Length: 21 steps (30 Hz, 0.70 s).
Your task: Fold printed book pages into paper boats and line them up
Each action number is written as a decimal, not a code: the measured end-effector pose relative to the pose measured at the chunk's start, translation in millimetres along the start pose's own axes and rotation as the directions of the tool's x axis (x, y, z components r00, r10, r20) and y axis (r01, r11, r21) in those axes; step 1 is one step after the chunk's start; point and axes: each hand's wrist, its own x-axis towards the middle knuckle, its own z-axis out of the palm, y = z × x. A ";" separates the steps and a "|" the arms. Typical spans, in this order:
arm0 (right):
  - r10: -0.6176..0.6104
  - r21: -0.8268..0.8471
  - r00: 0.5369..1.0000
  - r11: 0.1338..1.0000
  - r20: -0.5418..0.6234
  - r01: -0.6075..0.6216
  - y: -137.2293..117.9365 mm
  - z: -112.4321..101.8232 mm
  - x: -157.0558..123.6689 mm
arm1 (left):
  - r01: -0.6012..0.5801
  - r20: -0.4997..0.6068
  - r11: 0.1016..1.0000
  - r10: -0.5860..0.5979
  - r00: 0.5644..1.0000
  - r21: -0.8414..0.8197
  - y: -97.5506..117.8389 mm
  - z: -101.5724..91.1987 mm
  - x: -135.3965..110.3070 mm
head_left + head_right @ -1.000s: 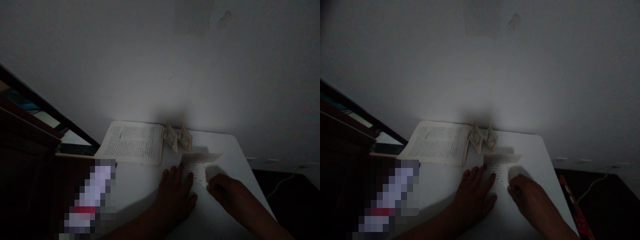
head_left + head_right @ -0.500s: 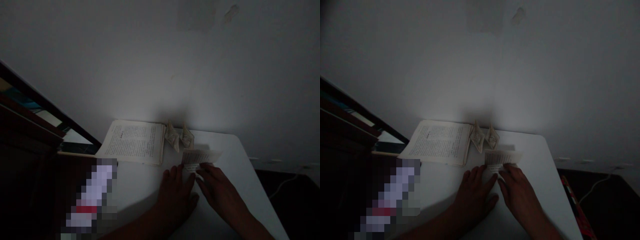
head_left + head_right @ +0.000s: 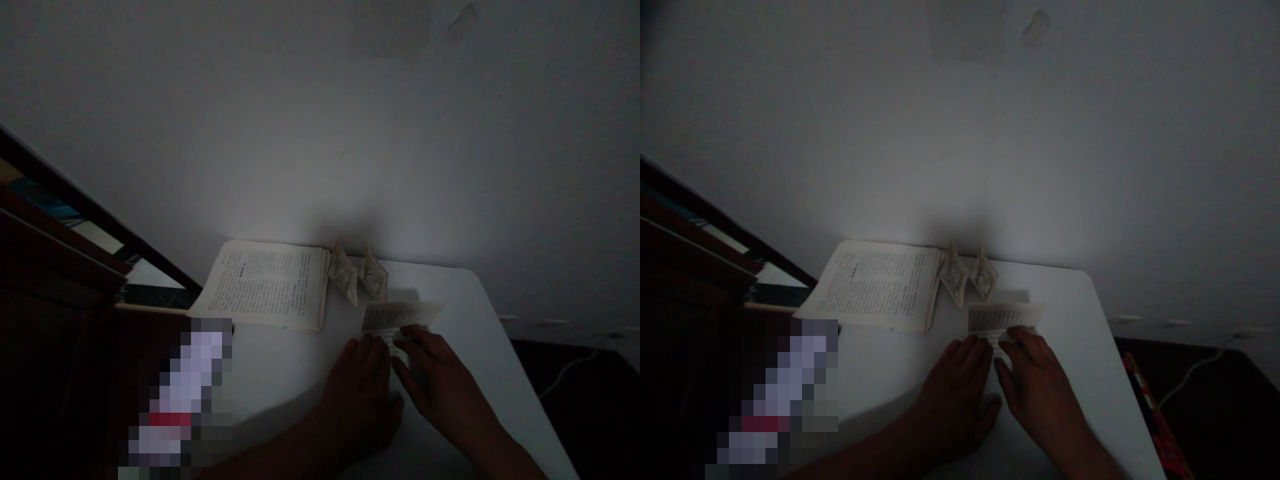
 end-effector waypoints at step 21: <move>-0.011 0.089 0.999 0.996 -0.053 0.016 6.5 3.3 0.0 | 0.048 -0.011 0.998 -0.048 0.999 0.051 2.9 5.4 -3.5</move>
